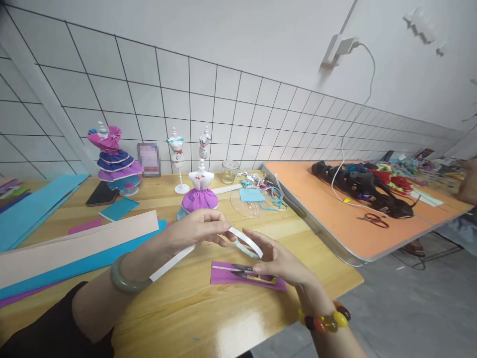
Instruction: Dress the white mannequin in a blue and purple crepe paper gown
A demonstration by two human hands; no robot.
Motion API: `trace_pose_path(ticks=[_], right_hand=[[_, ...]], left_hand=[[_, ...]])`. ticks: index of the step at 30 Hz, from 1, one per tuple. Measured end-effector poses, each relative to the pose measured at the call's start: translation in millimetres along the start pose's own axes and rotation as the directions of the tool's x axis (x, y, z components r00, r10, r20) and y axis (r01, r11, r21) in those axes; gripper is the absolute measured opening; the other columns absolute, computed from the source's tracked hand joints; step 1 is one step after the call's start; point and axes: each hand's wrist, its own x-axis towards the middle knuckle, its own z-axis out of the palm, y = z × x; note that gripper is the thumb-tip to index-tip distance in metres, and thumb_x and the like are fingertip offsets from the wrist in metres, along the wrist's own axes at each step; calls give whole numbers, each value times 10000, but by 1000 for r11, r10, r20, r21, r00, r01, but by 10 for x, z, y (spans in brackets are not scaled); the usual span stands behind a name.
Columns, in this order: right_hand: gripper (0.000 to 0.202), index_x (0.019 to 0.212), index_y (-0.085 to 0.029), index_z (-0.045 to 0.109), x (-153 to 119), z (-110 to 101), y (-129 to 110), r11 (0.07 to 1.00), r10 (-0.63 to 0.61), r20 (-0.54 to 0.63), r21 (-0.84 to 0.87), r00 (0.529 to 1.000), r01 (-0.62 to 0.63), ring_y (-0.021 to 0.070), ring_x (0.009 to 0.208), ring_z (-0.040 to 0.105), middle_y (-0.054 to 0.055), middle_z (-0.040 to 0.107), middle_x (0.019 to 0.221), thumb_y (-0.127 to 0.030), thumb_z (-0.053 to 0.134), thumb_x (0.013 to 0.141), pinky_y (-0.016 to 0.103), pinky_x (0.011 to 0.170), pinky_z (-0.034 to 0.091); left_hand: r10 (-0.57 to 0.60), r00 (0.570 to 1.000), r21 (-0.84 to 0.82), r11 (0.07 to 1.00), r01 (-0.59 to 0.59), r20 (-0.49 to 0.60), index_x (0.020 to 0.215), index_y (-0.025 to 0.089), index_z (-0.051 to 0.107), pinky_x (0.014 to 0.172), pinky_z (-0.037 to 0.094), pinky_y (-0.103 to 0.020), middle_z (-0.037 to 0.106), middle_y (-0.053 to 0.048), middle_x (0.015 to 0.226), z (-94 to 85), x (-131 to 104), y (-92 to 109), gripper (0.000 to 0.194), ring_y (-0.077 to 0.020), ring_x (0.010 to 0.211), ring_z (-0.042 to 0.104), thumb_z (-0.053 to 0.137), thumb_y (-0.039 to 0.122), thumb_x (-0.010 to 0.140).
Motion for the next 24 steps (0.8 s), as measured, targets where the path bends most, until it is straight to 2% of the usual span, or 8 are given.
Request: trace_pose_path(ticks=[2, 4, 8, 11, 13, 15, 20, 24], right_hand=[[935, 1430, -331, 454, -80, -78, -135, 995, -32, 50, -95, 998, 37, 296, 1407, 358, 81, 435, 1513, -441, 866, 598, 512, 1138, 282], [917, 1464, -347, 397, -121, -63, -262, 982, -18, 41, -188, 999, 26, 286, 1396, 380, 84, 480, 1478, -395, 840, 663, 519, 1136, 282], [571, 1375, -283, 533, -43, 195, -396, 934, -23, -111, -357, 994, -18, 279, 1240, 540, 98, 638, 1275, -422, 674, 839, 497, 1045, 407], [438, 1277, -231, 619, 70, 357, -378, 945, -58, -74, -326, 996, 31, 220, 945, 657, 67, 709, 998, -426, 613, 885, 402, 880, 515], [453, 1279, -211, 611, 115, 376, -356, 970, -55, -69, -240, 996, 37, 155, 684, 631, 17, 673, 785, -443, 599, 890, 328, 690, 540], [488, 1279, -203, 608, 124, 341, -364, 977, -50, -103, -210, 993, 28, 118, 567, 561, -16, 619, 687, -458, 630, 864, 274, 565, 507], [362, 1084, -239, 722, 101, 259, -569, 938, -112, -189, -344, 976, 41, 157, 663, 625, 20, 683, 765, -491, 649, 834, 275, 567, 526], [295, 848, -231, 743, 173, 322, -759, 758, -288, -164, -641, 943, 120, 175, 683, 646, 41, 731, 785, -468, 574, 893, 276, 576, 499]], left_hand=[[-22, 999, 93, 995, 25, -32, 720, 152, 597, 814, 496, -309, 684, -54, 875, 6, 7, -13, 322, -117, 782, 635, 698, 453, 773], [-28, 999, 191, 981, 35, -40, 720, 152, 590, 785, 483, -296, 671, -36, 840, 27, 25, -56, 314, -107, 743, 618, 662, 447, 800], [10, 1000, 363, 932, -4, -13, 734, 148, 593, 719, 438, -273, 630, -13, 756, 81, 66, -164, 353, -120, 734, 576, 618, 492, 815], [31, 999, 374, 927, -38, 26, 741, 148, 599, 720, 424, -265, 645, -28, 794, 100, 65, -173, 339, -129, 774, 572, 596, 475, 832], [50, 998, 393, 918, -63, 42, 730, 152, 588, 709, 412, -256, 629, -16, 768, 94, 30, -123, 341, -121, 757, 559, 587, 476, 838], [50, 999, 462, 886, -52, 17, 716, 159, 565, 651, 383, -237, 579, 10, 709, 75, -38, -31, 358, -102, 695, 521, 571, 493, 844], [1, 999, 711, 702, 38, -54, 772, 169, 605, 544, 328, -221, 588, 10, 683, 21, -281, 249, 284, -100, 621, 506, 545, 433, 858], [52, 978, 766, 631, 125, -202, 797, 184, 650, 522, 353, -228, 637, 1, 653, -18, -418, 379, 276, -114, 580, 560, 498, 399, 878]])
